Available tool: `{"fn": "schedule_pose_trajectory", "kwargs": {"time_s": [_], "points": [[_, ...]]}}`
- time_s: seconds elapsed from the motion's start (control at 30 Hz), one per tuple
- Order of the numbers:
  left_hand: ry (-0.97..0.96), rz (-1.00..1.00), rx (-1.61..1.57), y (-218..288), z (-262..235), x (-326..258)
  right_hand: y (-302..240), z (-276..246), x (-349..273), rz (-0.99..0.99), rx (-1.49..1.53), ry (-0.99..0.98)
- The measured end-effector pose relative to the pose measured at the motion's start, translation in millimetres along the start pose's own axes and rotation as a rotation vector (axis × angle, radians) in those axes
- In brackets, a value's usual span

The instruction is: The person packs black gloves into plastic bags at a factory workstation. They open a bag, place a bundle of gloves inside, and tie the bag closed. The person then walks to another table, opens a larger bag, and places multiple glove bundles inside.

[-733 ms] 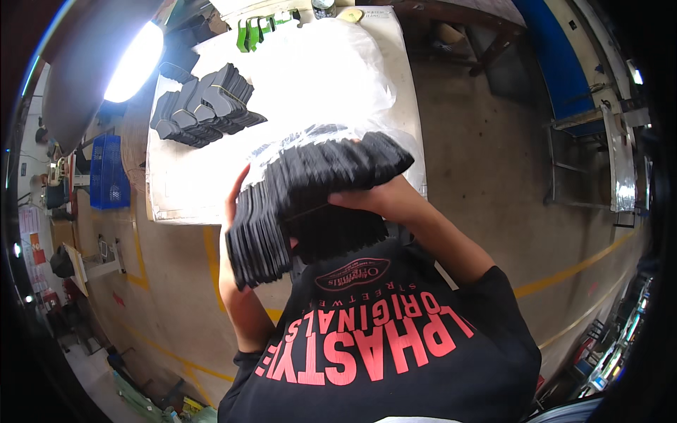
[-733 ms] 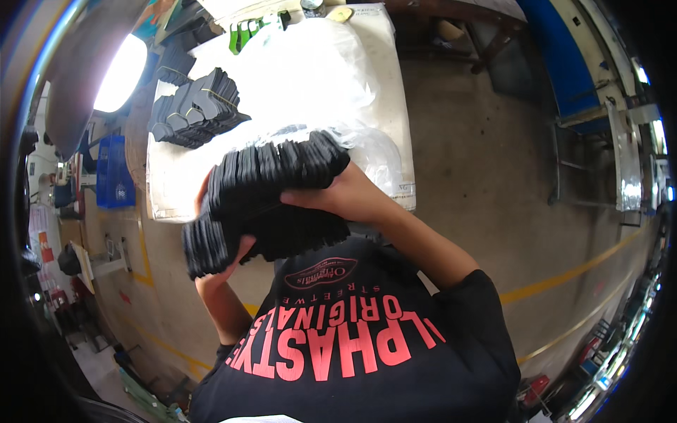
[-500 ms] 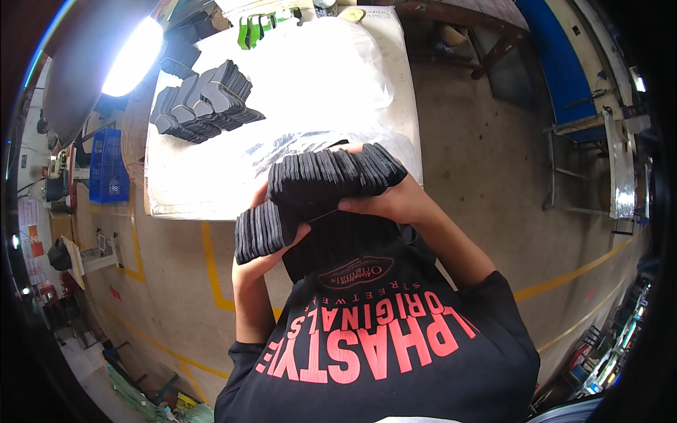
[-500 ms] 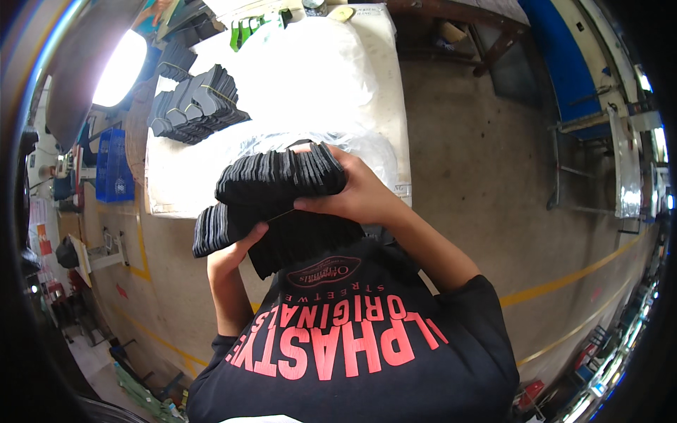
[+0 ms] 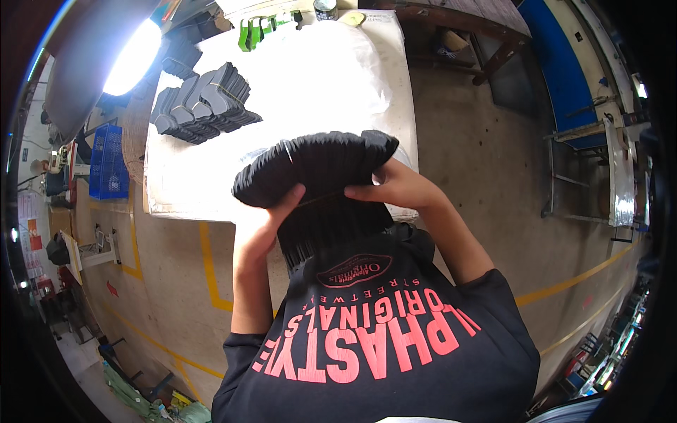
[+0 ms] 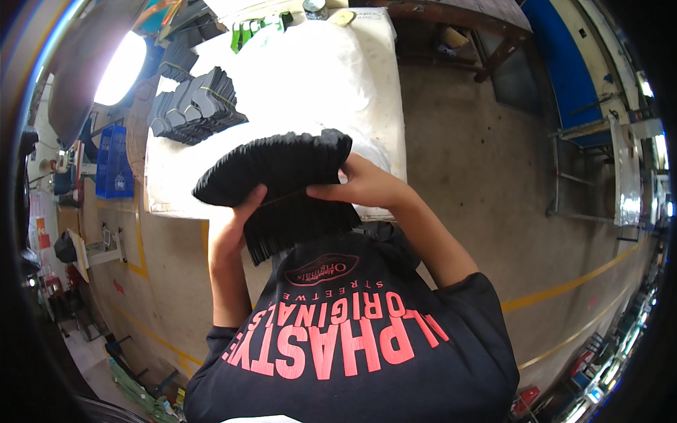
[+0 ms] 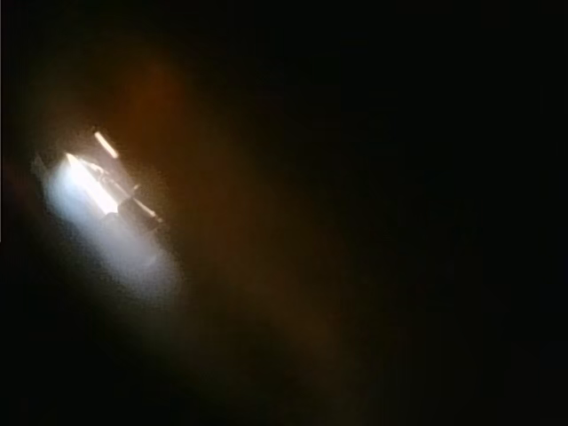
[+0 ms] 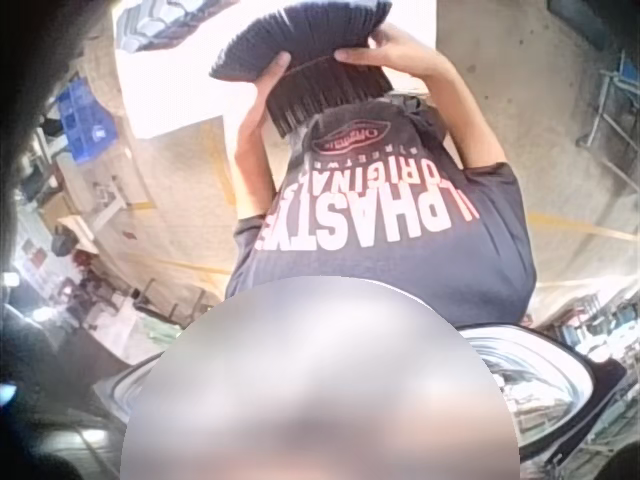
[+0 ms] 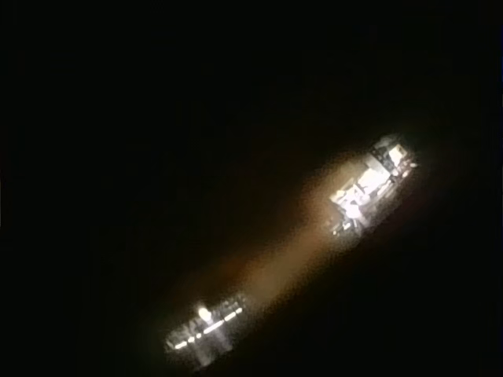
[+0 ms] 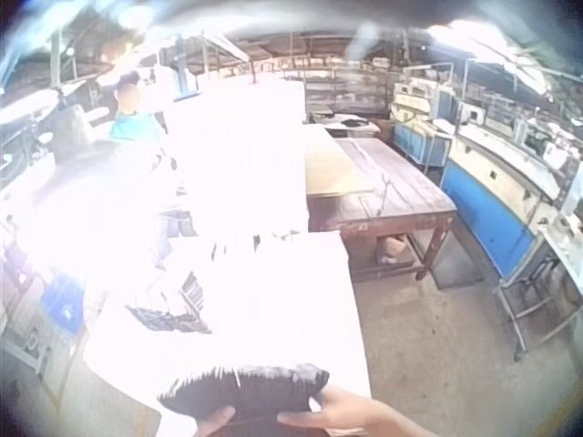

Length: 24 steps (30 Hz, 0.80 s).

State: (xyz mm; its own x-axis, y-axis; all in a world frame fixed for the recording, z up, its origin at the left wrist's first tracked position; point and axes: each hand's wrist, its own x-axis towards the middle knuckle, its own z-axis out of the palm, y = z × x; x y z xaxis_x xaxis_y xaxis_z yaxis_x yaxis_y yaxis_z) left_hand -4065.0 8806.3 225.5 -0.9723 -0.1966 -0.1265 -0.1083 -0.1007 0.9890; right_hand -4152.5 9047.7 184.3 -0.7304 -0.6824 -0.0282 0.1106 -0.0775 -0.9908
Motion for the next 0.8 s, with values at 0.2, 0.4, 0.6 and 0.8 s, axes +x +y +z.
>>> {"fn": "schedule_pose_trajectory", "kwargs": {"time_s": [0.2,0.4,0.6,0.8], "points": [[-0.008,-0.297,0.528,7,11,46,20,-45,4,0.197,-0.063,0.088],[-0.206,-0.376,0.583,11,34,60,27,-60,10,0.086,-0.073,0.327],[-0.332,-0.232,0.821,0,46,75,38,-70,2,0.233,-0.479,0.22],[-0.351,-0.141,0.899,-22,50,86,39,-80,-3,0.315,-0.745,0.15]]}}
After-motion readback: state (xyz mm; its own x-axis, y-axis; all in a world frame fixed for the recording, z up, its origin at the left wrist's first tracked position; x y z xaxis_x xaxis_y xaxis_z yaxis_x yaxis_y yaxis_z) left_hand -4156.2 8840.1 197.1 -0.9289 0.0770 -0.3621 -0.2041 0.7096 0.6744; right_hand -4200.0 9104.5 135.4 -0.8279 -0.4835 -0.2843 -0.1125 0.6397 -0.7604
